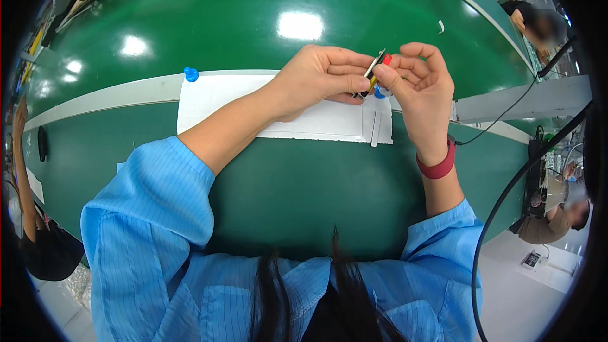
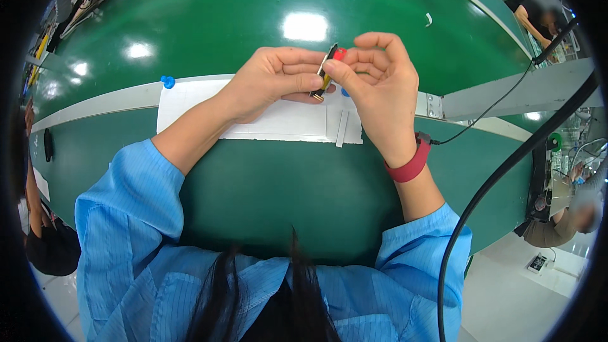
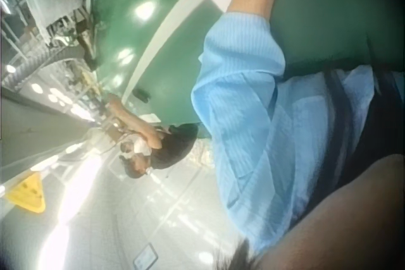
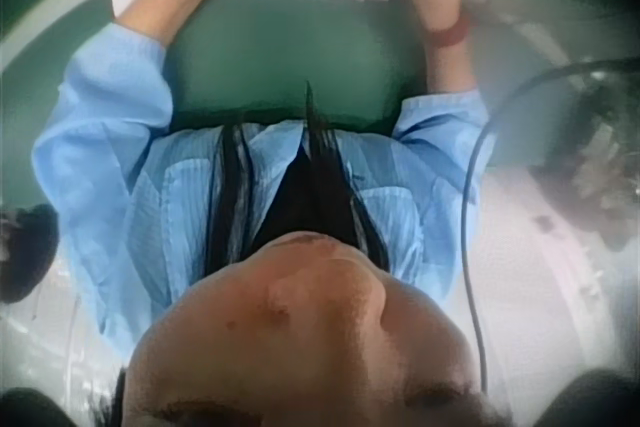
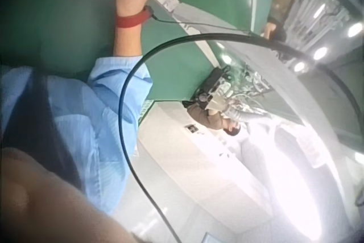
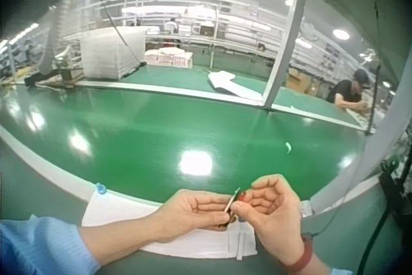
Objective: Assemble electronic components by attaching a battery and wires to a small circuit board.
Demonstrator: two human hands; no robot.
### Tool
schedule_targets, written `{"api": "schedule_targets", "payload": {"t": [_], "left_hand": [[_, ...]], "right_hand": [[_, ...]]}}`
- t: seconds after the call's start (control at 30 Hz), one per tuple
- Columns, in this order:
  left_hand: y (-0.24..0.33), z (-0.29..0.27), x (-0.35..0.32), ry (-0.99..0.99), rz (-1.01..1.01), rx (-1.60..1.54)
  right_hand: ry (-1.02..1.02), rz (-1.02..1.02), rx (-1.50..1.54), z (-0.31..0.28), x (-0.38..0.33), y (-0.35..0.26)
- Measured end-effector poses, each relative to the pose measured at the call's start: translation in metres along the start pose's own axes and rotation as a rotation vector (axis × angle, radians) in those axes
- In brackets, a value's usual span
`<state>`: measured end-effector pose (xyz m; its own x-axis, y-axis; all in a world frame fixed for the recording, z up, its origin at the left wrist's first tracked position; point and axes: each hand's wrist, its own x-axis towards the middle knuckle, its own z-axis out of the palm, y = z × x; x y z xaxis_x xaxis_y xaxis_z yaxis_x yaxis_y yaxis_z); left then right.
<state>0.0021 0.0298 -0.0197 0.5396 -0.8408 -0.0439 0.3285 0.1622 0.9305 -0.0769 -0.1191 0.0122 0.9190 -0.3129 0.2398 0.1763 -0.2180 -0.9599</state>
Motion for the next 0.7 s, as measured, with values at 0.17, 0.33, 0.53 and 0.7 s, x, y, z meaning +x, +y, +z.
{"api": "schedule_targets", "payload": {"t": [0.17,0.33,0.53,0.7], "left_hand": [[0.002,0.002,-0.002,0.003,-0.017,0.019],[-0.002,0.001,0.000,0.015,0.018,0.013],[-0.011,0.013,-0.007,0.098,0.216,0.315],[0.000,0.012,-0.004,0.016,0.015,0.301]], "right_hand": [[-0.001,0.003,-0.015,0.000,0.000,-0.001],[-0.018,0.003,-0.045,-0.001,0.000,-0.003],[0.000,-0.019,-0.083,0.001,0.000,0.008],[-0.059,0.160,0.147,-0.012,0.007,0.009]]}}
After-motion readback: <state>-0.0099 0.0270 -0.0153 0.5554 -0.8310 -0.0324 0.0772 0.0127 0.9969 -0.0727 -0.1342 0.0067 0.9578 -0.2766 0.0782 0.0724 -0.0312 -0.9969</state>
